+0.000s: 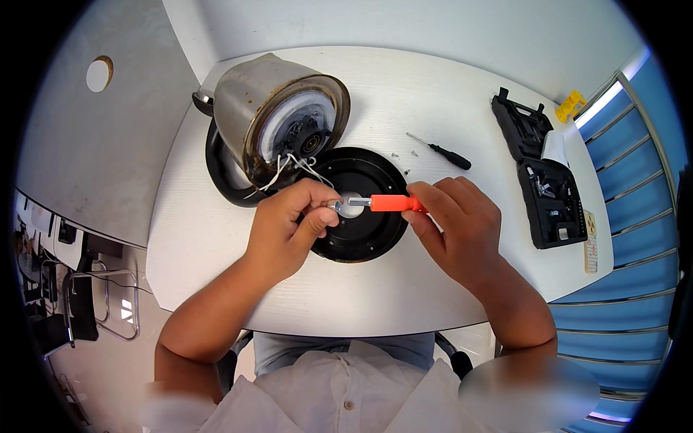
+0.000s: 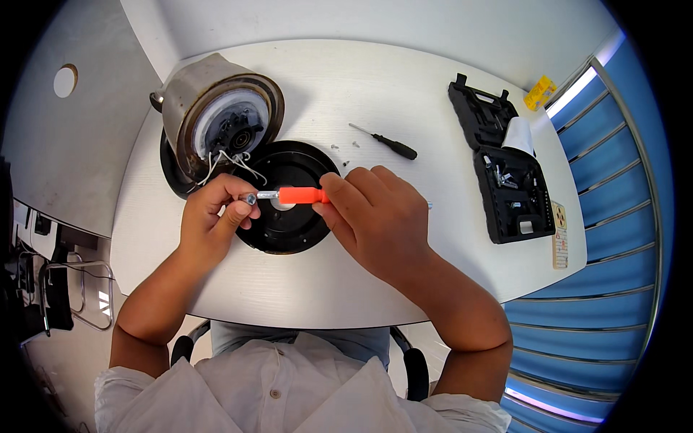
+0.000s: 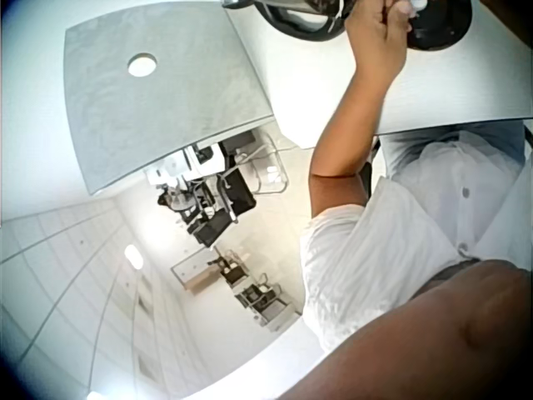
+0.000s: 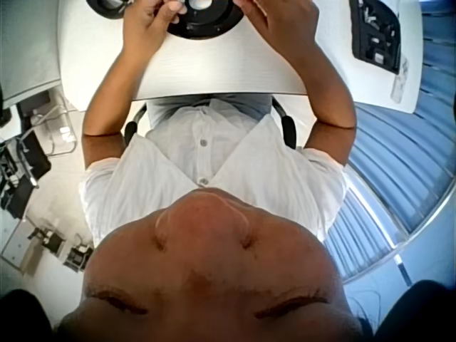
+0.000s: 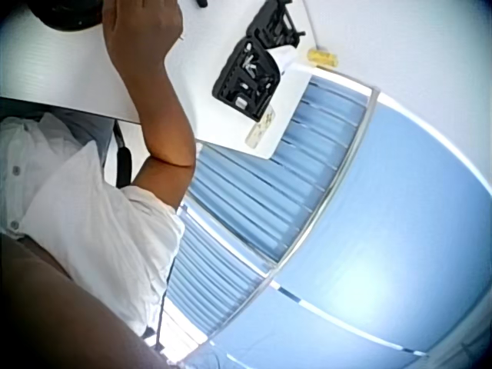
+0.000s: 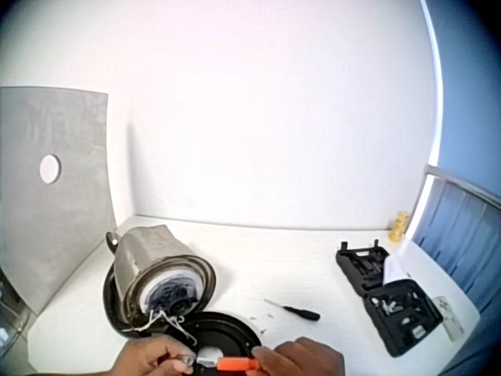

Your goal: The person assembles a small electric kettle by inserting screws into the base and tightening them with a screwdriver. They then attach the base to the kettle body and secure it by hand.

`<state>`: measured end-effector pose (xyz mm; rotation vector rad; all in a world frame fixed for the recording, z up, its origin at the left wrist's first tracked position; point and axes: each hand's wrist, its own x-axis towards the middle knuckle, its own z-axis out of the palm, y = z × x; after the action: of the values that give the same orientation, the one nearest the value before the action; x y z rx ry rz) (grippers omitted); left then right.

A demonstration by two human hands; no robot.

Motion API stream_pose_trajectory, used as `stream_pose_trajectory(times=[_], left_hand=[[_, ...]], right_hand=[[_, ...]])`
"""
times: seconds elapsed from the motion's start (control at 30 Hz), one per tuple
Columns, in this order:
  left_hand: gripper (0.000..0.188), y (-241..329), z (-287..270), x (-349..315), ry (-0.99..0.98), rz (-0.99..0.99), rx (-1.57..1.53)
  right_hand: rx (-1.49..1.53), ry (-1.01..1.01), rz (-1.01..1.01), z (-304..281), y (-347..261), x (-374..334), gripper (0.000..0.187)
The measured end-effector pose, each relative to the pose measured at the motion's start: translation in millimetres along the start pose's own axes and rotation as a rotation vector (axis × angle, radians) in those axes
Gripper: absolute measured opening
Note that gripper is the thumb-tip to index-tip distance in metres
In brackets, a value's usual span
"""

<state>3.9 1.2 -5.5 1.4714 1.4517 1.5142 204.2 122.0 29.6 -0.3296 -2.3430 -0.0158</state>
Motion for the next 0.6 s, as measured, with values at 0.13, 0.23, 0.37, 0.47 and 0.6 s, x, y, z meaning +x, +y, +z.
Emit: stream_pose_trajectory(times=[0.13, 0.23, 0.37, 0.47, 0.6], left_hand=[[0.019, 0, 1, 0, -0.018, 0.010, 0.043], [0.015, 1, -2, 0, -0.032, 0.044, 0.162], [0.013, 5, -3, 1, -0.007, 0.210, 0.502], [0.013, 5, -2, 2, -0.012, 0.269, 0.613], [0.013, 8, 0, 0, -0.058, 0.178, 0.610]], right_hand=[[0.029, -0.002, -0.023, 5, -1, -2, 0.029], [0.005, -0.023, -0.046, 6, -2, -3, 0.029], [-0.125, -0.035, -0.090, 1, -8, -2, 0.027], [-0.167, -0.038, -0.109, 4, -10, -4, 0.025], [-0.158, -0.059, -0.117, 7, -11, -8, 0.024]])
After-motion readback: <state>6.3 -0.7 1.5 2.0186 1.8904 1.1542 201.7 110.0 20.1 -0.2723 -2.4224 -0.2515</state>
